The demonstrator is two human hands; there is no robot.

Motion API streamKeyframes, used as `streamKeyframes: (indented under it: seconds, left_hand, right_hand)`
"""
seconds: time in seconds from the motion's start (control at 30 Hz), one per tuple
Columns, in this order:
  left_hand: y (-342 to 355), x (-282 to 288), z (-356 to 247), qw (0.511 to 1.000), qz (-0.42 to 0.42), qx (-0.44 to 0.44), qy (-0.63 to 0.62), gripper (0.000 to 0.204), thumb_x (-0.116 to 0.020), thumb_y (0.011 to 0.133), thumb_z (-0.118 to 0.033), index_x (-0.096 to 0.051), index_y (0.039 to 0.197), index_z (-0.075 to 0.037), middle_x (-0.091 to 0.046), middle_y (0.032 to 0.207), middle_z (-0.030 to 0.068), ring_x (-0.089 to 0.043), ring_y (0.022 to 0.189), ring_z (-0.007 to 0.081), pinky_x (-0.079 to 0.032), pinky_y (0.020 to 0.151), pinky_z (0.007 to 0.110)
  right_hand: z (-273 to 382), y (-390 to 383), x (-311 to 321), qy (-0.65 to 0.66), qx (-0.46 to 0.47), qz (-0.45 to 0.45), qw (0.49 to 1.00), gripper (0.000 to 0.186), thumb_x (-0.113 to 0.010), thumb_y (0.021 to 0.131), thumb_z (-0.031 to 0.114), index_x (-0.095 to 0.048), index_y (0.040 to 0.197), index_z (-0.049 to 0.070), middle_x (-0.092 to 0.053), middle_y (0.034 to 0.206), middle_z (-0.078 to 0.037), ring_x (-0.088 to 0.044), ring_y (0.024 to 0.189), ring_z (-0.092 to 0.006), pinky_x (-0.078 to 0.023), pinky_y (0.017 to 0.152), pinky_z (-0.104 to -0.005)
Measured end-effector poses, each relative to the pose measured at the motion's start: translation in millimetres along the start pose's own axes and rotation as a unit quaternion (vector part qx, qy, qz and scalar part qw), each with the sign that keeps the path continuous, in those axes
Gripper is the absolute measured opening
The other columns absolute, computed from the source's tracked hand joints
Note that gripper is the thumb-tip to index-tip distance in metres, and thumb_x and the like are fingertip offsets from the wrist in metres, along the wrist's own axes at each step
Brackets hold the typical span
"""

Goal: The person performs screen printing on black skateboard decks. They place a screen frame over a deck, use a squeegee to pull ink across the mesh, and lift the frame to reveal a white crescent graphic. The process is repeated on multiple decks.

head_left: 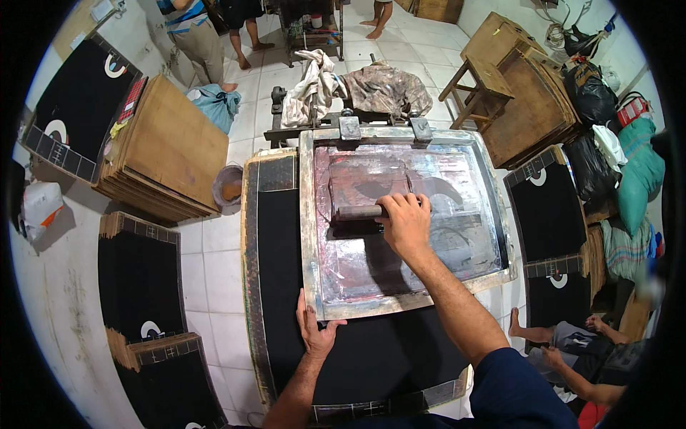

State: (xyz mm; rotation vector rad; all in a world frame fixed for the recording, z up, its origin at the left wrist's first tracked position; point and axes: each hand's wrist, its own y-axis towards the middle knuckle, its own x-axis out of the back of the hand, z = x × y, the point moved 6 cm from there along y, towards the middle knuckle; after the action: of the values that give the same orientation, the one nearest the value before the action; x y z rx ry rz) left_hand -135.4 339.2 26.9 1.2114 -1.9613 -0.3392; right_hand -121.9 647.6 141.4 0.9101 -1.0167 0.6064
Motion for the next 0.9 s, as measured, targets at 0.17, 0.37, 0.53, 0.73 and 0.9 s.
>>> streamKeyframes:
  seconds: [0.17, 0.37, 0.53, 0.73, 0.9]
  left_hand:
    - [5.5, 2.8, -6.5, 1.000, -0.004, -0.010, 0.000, 0.097, -0.074, 0.093, -0.053, -0.024, 0.168, -0.018, -0.038, 0.156, 0.0378, -0.051, 0.138, 0.0497, -0.053, 0.106, 0.054]
    - [5.9, -0.4, -5.6, 1.000, 0.029, -0.004, 0.003, 0.092, -0.071, 0.096, -0.053, -0.025, 0.166, -0.016, -0.030, 0.157, 0.0368, -0.047, 0.142, 0.0502, -0.055, 0.106, 0.055]
    - [5.8, -1.1, -6.5, 0.999, 0.041, -0.002, 0.014, 0.093, -0.071, 0.096, -0.052, -0.024, 0.166, -0.015, -0.029, 0.157, 0.0369, -0.046, 0.142, 0.0500, -0.055, 0.107, 0.054]
    - [4.2, -2.7, -6.5, 0.999, 0.050, 0.003, 0.022, 0.092, -0.070, 0.098, -0.052, -0.021, 0.166, -0.014, -0.030, 0.158, 0.0373, -0.045, 0.143, 0.0500, -0.051, 0.109, 0.055]
    - [1.6, -3.7, -5.4, 0.998, 0.045, 0.000, 0.036, 0.084, -0.063, 0.104, -0.052, -0.024, 0.164, -0.008, -0.034, 0.156, 0.0390, -0.046, 0.140, 0.0500, -0.045, 0.112, 0.057]
  right_hand:
    - [3.7, 2.0, 5.2, -0.001, 0.011, -0.012, 1.000, 0.035, -0.085, 0.082, 0.024, -0.069, 0.112, 0.016, -0.068, 0.105, -0.002, -0.061, 0.106, -0.0281, -0.040, 0.099, -0.0500]
    - [-8.6, 27.4, 1.1, -0.004, 0.007, 0.054, 0.998, 0.040, -0.089, 0.079, 0.027, -0.069, 0.112, 0.015, -0.067, 0.104, -0.003, -0.060, 0.104, -0.0279, -0.039, 0.089, -0.0465]
    - [-14.7, 22.3, -9.2, 0.009, 0.009, 0.134, 0.991, 0.041, -0.090, 0.078, 0.030, -0.070, 0.111, 0.015, -0.071, 0.105, -0.003, -0.062, 0.106, -0.0279, -0.039, 0.090, -0.0465]
    - [-47.3, 115.2, -45.2, -0.006, 0.003, 0.144, 0.990, 0.045, -0.089, 0.080, 0.039, -0.071, 0.112, 0.014, -0.075, 0.111, -0.008, -0.065, 0.112, -0.0333, -0.043, 0.093, -0.0519]
    - [-59.3, 153.6, -59.8, -0.032, -0.028, 0.159, 0.986, 0.046, -0.089, 0.080, 0.038, -0.074, 0.118, 0.017, -0.076, 0.111, -0.007, -0.067, 0.113, -0.0309, -0.045, 0.093, -0.0513]
